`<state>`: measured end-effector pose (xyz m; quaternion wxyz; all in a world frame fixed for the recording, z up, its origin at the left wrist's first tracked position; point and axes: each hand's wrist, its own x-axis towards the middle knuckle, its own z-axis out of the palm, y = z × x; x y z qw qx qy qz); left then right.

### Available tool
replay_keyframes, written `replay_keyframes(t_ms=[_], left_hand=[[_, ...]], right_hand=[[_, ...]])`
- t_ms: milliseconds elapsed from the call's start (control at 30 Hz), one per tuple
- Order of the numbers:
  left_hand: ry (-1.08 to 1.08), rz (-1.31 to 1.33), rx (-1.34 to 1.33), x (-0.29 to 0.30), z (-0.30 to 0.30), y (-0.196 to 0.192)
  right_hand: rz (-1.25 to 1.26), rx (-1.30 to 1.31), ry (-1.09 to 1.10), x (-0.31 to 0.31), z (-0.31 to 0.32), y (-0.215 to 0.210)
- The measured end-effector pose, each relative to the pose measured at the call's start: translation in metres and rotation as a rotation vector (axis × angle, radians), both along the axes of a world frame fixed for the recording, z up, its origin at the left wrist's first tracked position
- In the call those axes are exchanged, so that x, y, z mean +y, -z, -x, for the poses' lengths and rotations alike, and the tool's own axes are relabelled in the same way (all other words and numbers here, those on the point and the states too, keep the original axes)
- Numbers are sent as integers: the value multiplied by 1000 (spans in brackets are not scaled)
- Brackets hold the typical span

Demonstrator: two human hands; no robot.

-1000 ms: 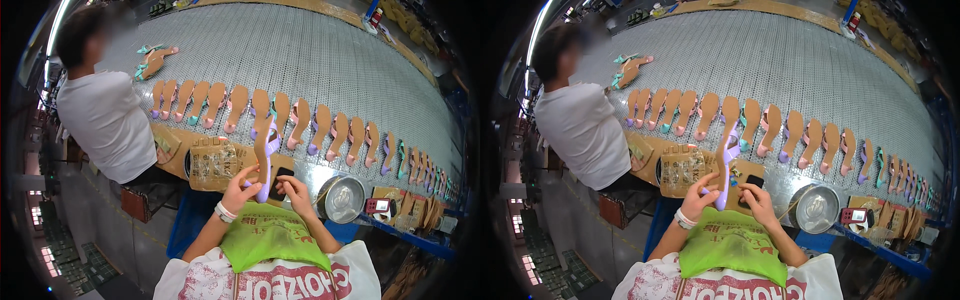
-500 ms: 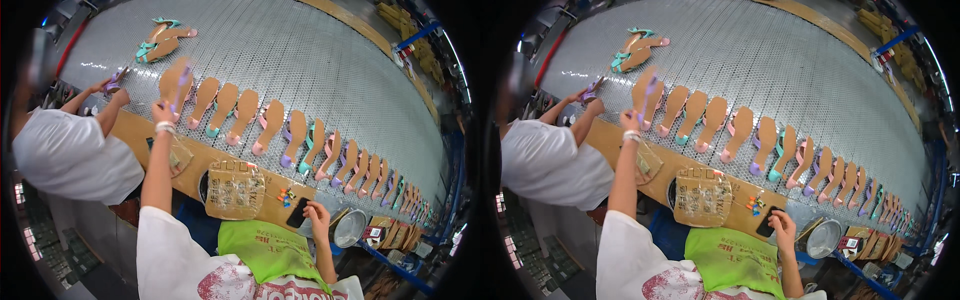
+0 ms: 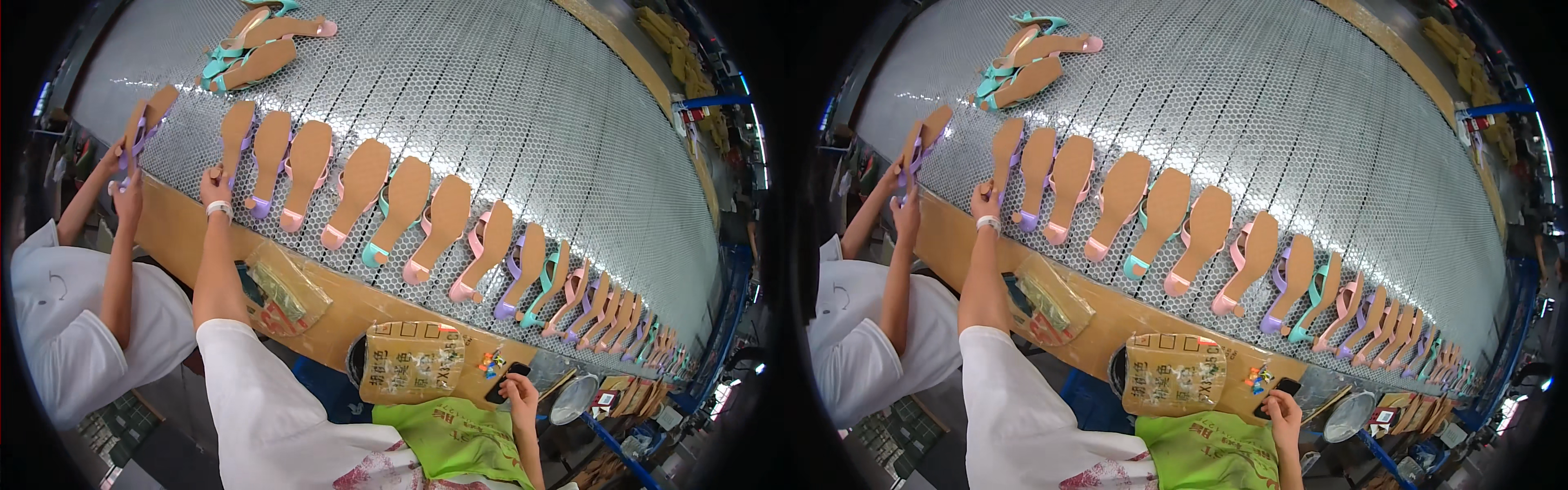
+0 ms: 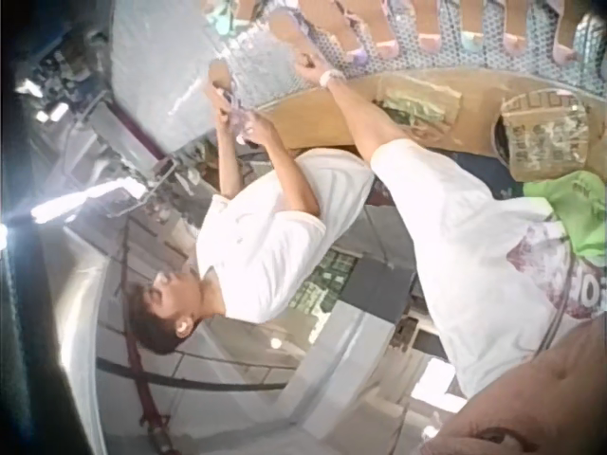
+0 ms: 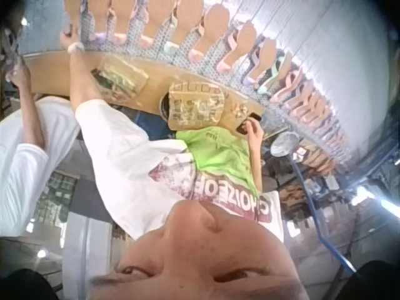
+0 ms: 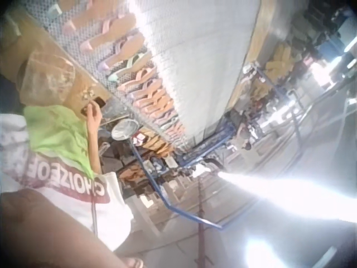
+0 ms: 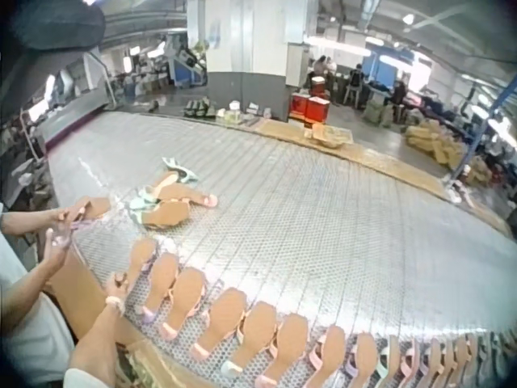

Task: The person sorts colorful plastic slippers from a blue basket onto a moving conveyor belt. They pick up pairs of slippers, separate them, and place them individually onto the belt in a specific orientation. The person also moves between different baskets to retrieve more slippers.

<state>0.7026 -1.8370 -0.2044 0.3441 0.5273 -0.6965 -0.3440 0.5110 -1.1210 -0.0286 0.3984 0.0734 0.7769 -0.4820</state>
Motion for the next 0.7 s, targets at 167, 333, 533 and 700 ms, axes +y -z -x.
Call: replay_keyframes(t_ms=[167, 333, 533, 700], left_hand=[[36, -92, -37, 5, -28, 19], [76, -9, -257, -1, -25, 9], [147, 16, -274, 19, -20, -18], [356, -65, -116, 103, -7, -62]], right_hand=[[-6, 1, -36, -9, -5, 2], [46, -51, 30, -2, -17, 0], [46, 77, 46, 33, -20, -3], [112, 133, 80, 69, -32, 5]])
